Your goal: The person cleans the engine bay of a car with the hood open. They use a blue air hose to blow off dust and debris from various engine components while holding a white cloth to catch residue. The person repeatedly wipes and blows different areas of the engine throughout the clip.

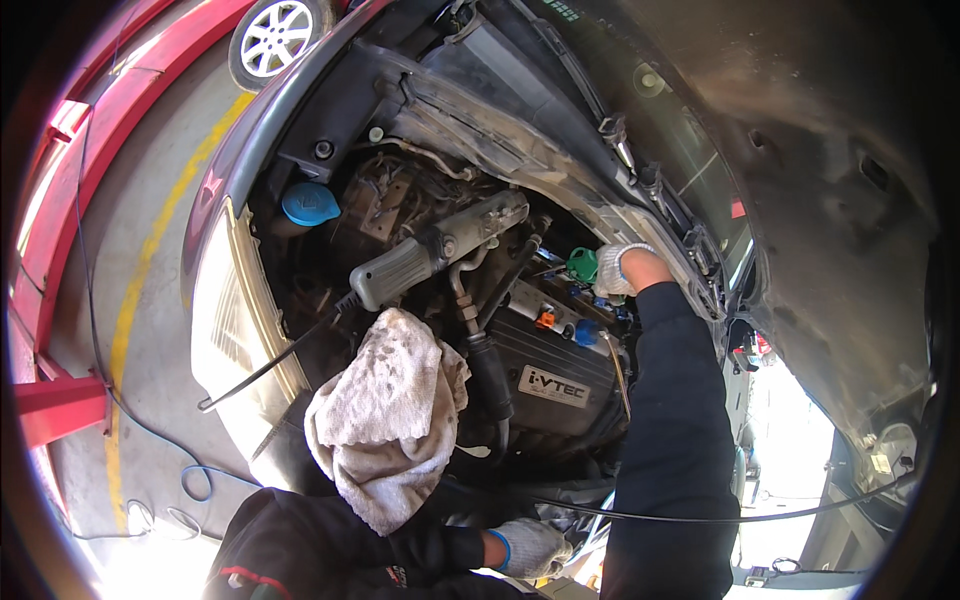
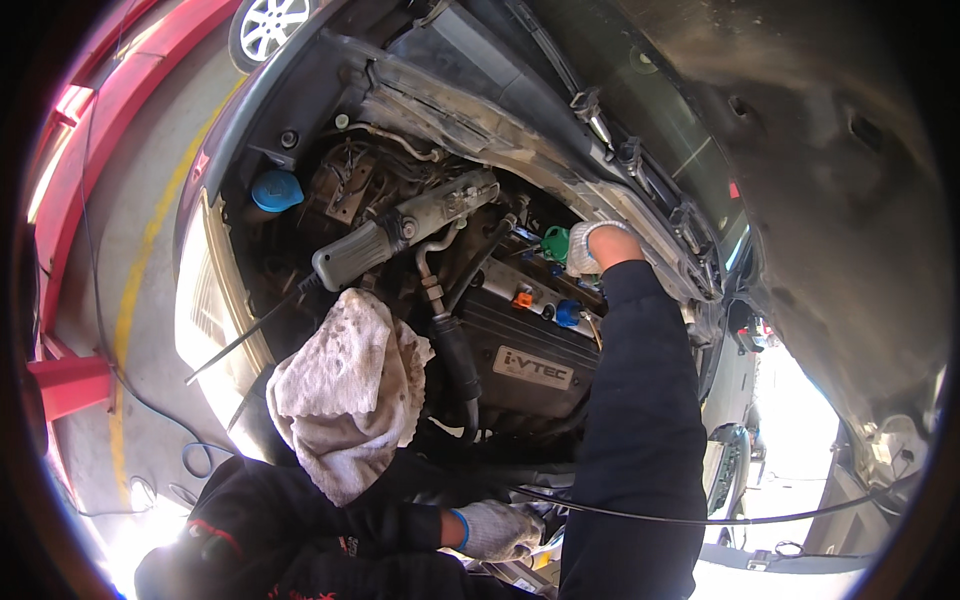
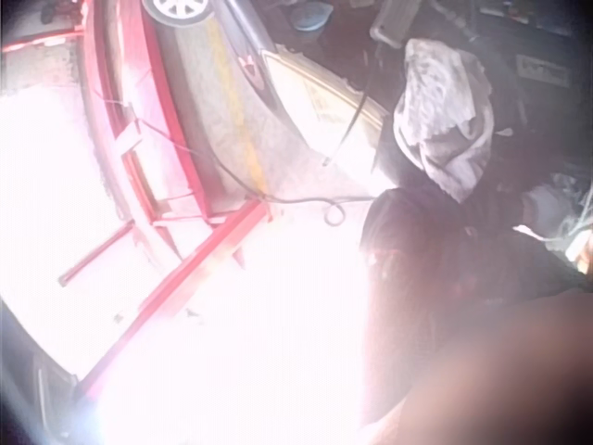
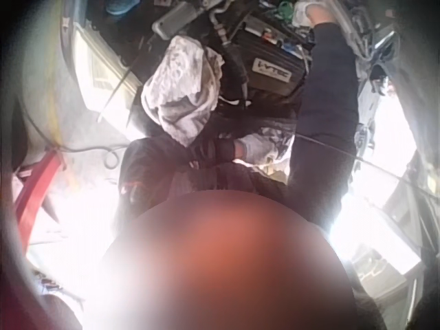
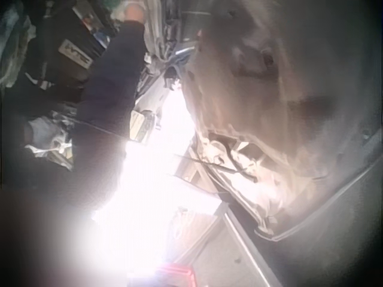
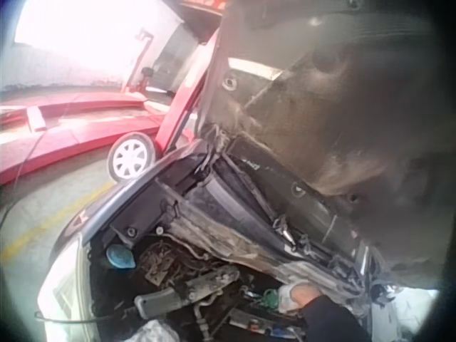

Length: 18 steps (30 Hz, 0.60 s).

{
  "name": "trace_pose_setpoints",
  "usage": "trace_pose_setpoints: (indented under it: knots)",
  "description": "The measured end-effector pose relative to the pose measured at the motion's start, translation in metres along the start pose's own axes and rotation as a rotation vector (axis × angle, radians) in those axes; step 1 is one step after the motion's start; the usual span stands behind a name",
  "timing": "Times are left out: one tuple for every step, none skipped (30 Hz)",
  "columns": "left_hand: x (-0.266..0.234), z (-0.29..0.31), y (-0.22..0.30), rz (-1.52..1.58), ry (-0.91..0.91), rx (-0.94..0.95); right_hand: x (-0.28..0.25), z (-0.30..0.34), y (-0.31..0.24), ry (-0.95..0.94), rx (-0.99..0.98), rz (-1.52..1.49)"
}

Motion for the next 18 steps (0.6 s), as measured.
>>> trace_pose_setpoints:
  knots:
    - [0.0,0.0,0.002,-0.029,-0.032,-0.005,0.002,0.002,-0.001,0.024,-0.032,0.02]
    - [-0.004,0.001,0.007,-0.01,-0.01,0.028,0.001,0.005,0.002,0.037,-0.041,-0.001]
    - [-0.01,0.004,0.014,-0.001,0.005,0.06,0.002,0.009,0.004,0.051,-0.045,-0.015]
    - [-0.017,0.008,0.023,0.006,0.021,0.093,0.001,0.014,0.006,0.063,-0.063,-0.035]
    - [-0.028,0.016,0.032,-0.041,0.039,0.135,0.002,0.02,0.012,0.043,-0.033,-0.046]
    - [-0.043,0.028,0.044,-0.056,0.12,0.178,-0.001,0.028,0.018,0.073,-0.032,-0.051]
    - [-0.056,0.044,0.054,-0.06,0.137,0.177,-0.001,0.041,0.026,0.1,-0.029,-0.054]
    - [-0.078,0.062,0.068,-0.118,0.291,0.272,-0.002,0.054,0.034,0.127,-0.021,-0.053]
    - [-0.103,0.082,0.078,-0.111,0.409,0.378,0.001,0.073,0.046,0.062,0.009,-0.17]
    - [-0.143,0.111,0.086,-0.073,0.7,0.566,0.001,0.088,0.051,0.068,0.038,-0.159]
    - [-0.162,0.133,0.09,-0.487,0.877,0.466,-0.003,0.107,0.056,0.163,-0.012,-0.104]
    - [-0.177,0.149,0.088,-0.816,0.915,0.254,-0.003,0.13,0.059,0.238,-0.031,-0.03]
    - [-0.192,0.156,0.082,-1.002,1.02,0.065,-0.005,0.155,0.065,0.269,-0.016,-0.075]
    - [-0.21,0.158,0.074,-1.094,1.029,-0.024,-0.004,0.182,0.075,0.274,0.096,-0.205]
    - [-0.212,0.16,0.072,-1.255,1.021,-0.035,-0.007,0.209,0.079,0.347,0.074,-0.236]
    - [-0.219,0.156,0.064,-1.363,0.971,-0.024,-0.011,0.235,0.083,0.422,0.061,-0.239]
    - [-0.228,0.157,0.054,-0.758,1.063,-0.015,-0.007,0.259,0.091,0.395,0.12,-0.301]
    - [-0.229,0.158,0.047,-0.523,1.091,-0.004,-0.004,0.281,0.098,0.354,0.144,-0.422]
Point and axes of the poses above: each hand's wrist, its own z-axis away from the middle knuckle, its own x-axis out of the palm, y = z × x, the point moved 5 cm from there along -z, towards the middle knuckle, and after that the axes turned 15 degrees about y, right-handed, at the moved point
